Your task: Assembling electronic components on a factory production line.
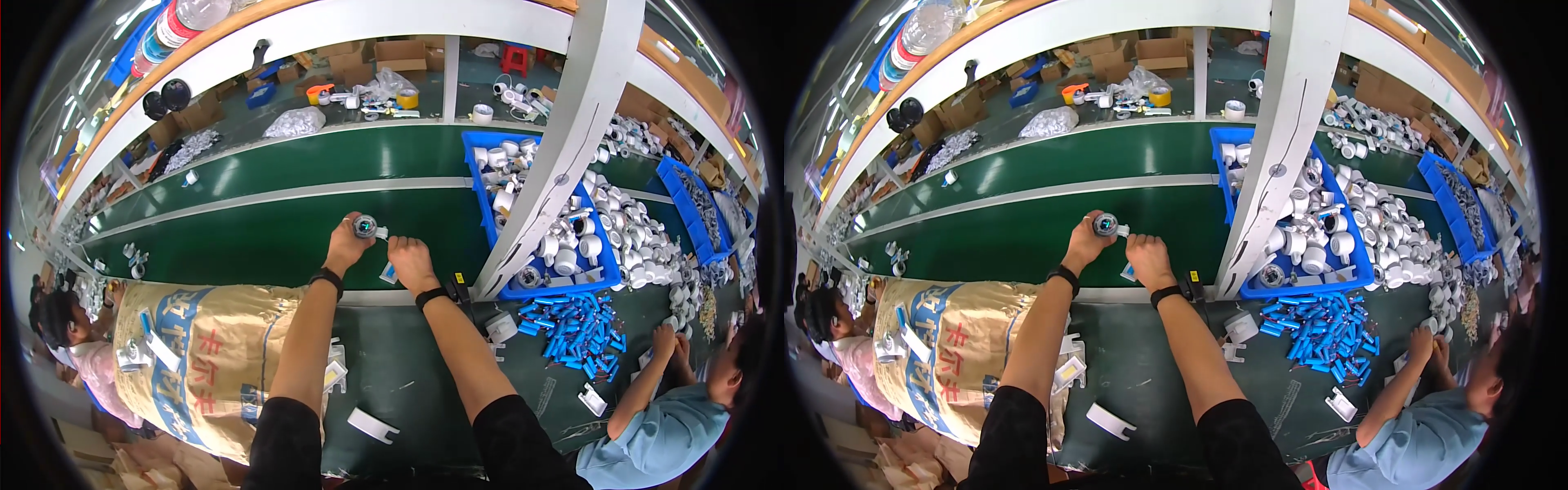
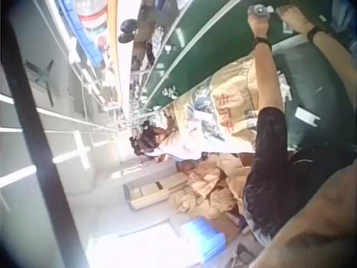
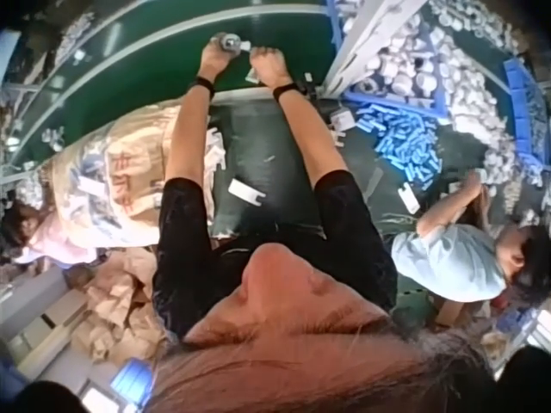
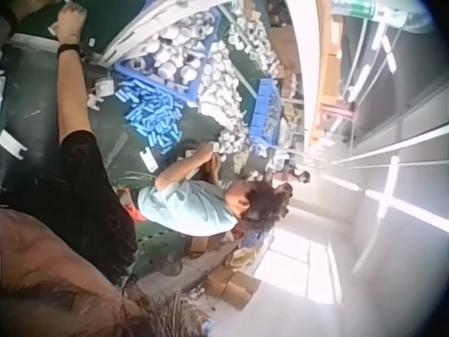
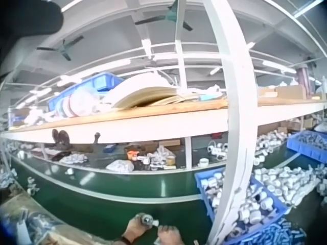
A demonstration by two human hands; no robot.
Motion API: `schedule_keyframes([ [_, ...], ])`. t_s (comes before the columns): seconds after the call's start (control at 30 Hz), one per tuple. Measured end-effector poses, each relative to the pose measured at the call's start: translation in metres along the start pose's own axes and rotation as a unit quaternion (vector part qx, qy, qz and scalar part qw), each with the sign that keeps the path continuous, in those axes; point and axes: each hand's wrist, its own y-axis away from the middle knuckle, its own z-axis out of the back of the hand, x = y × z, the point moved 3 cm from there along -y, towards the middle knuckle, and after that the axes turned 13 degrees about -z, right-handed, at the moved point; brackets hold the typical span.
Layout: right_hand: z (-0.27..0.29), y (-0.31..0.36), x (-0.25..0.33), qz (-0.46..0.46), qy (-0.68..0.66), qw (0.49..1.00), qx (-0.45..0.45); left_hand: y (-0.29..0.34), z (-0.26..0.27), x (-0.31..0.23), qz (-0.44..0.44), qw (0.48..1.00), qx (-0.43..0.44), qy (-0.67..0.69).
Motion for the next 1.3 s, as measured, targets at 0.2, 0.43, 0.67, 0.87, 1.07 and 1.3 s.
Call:
schedule_keyframes([
  [0.2,-0.006,-0.002,0.003,-0.004,-0.002,1.0,-0.007,0.0,0.003,0.0,0.015,1.0,0.005,-0.005],
  [0.43,0.013,-0.002,-0.006,-0.074,-0.076,0.994,0.002,0.001,0.019,-0.023,-0.019,0.999,-0.026,0.011],
  [0.67,0.135,0.02,-0.004,-0.213,-0.36,0.902,-0.106,0.043,0.115,-0.137,-0.095,0.987,-0.005,0.13],
  [0.87,0.241,0.077,-0.01,-0.218,-0.478,0.842,-0.124,0.108,0.153,-0.226,-0.085,0.971,0.008,0.223],
  [1.07,0.308,0.127,-0.001,-0.227,-0.492,0.829,-0.135,0.17,0.16,-0.266,-0.094,0.95,0.022,0.296],
  [1.3,0.335,0.151,0.001,-0.244,-0.532,0.802,-0.121,0.197,0.164,-0.281,-0.101,0.938,0.023,0.33],
])
